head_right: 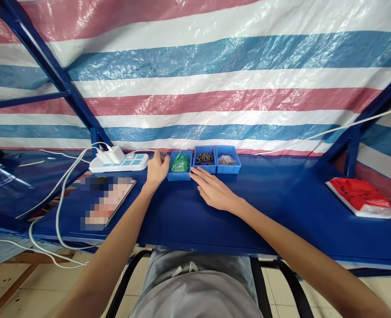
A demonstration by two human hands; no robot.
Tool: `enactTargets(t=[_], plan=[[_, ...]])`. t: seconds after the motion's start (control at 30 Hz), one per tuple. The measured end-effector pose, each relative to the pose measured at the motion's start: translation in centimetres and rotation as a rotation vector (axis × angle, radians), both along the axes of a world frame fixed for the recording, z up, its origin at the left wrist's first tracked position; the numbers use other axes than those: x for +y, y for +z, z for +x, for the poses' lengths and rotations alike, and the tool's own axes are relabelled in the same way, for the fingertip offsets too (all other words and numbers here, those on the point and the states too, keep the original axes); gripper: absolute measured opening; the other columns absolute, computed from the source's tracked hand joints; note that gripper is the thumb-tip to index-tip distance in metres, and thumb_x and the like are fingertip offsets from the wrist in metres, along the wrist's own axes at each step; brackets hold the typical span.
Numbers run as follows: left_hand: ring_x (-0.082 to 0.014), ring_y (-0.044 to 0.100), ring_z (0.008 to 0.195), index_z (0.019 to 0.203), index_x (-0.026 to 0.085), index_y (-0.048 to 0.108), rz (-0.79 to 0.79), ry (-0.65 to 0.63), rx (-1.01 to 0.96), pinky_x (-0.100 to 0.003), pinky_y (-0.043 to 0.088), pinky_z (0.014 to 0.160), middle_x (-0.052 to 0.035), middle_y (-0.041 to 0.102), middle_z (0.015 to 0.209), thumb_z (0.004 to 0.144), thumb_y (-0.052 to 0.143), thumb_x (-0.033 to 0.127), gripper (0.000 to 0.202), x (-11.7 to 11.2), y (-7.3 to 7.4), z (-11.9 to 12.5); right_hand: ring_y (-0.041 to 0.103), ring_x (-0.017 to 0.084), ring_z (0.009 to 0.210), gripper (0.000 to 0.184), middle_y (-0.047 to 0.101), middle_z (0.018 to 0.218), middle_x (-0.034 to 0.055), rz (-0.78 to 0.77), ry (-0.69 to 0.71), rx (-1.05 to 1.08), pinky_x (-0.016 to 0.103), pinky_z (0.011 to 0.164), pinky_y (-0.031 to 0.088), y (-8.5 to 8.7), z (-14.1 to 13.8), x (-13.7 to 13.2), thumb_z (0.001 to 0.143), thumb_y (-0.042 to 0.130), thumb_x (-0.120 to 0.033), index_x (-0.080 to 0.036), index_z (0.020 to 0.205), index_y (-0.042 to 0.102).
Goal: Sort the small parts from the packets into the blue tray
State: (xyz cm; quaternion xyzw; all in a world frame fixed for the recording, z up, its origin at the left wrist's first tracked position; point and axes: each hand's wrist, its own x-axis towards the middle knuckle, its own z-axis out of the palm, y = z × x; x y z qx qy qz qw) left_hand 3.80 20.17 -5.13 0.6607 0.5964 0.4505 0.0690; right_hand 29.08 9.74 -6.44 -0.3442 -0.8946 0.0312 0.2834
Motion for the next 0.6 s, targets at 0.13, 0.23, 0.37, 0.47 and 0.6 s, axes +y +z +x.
enactTargets(t=[0.13, 0.23, 0.37, 0.47, 0.6], plan=[[-0.0222, 0.067, 0.08, 0.115, 0.017, 0.061, 0.059, -0.092, -0.029, -0.036, 0.053, 0.083, -0.0081, 0.07, 0.099, 0.084, 0.053, 0.024, 0.033, 0.8, -0.6, -0.1, 0.029, 0.028, 0.151, 0.047, 0.044, 0.155, 0.0114, 0.023, 0.036, 0.02, 0.053, 0.119, 0.039, -0.2, -2.8, 1.2, 0.103, 0.036, -0.022, -0.021, 0.149, 0.042], [-0.0207, 0.069, 0.088, 0.111, 0.016, 0.063, 0.054, -0.146, -0.037, -0.035, 0.053, 0.088, -0.0105, 0.068, 0.115, 0.08, 0.052, 0.017, 0.033, 1.4, -0.9, -0.5, 0.041, 0.029, 0.143, 0.036, 0.06, 0.133, 0.015, 0.065, 0.023, 0.103, 0.053, 0.119, 0.04, -0.4, -3.6, 1.4, 0.102, 0.036, -0.019, -0.016, 0.13, 0.058], [-0.0217, 0.068, 0.092, 0.114, 0.017, 0.064, 0.03, -0.129, -0.048, -0.035, 0.051, 0.089, -0.0099, 0.069, 0.114, 0.084, 0.056, 0.027, 0.033, 1.4, -0.9, -0.7, 0.05, 0.027, 0.133, 0.028, 0.066, 0.115, 0.0116, 0.006, 0.109, 0.165, 0.048, 0.108, 0.049, 0.3, -2.9, 0.3, 0.101, 0.037, -0.017, -0.02, 0.117, 0.061], [-0.0203, 0.065, 0.079, 0.098, 0.019, 0.068, -0.089, -0.14, 0.017, -0.031, 0.048, 0.079, -0.0047, 0.071, 0.089, 0.087, 0.056, 0.035, 0.023, 0.8, -0.3, -0.6, 0.06, 0.026, 0.114, 0.022, 0.067, 0.11, 0.011, -0.058, 0.099, 0.213, 0.043, 0.094, 0.055, 1.2, -2.2, -0.6, 0.103, 0.04, -0.022, -0.021, 0.112, 0.06], [-0.016, 0.053, 0.062, 0.065, 0.02, 0.057, -0.241, -0.227, 0.143, -0.029, 0.038, 0.064, 0.0008, 0.056, 0.06, 0.09, 0.053, 0.044, 0.035, -0.4, 0.9, -0.7, 0.062, 0.022, 0.087, 0.022, 0.066, 0.091, 0.0082, -0.079, 0.039, 0.232, 0.036, 0.077, 0.054, 1.8, -1.6, -0.7, 0.105, 0.041, -0.03, -0.02, 0.106, 0.061]])
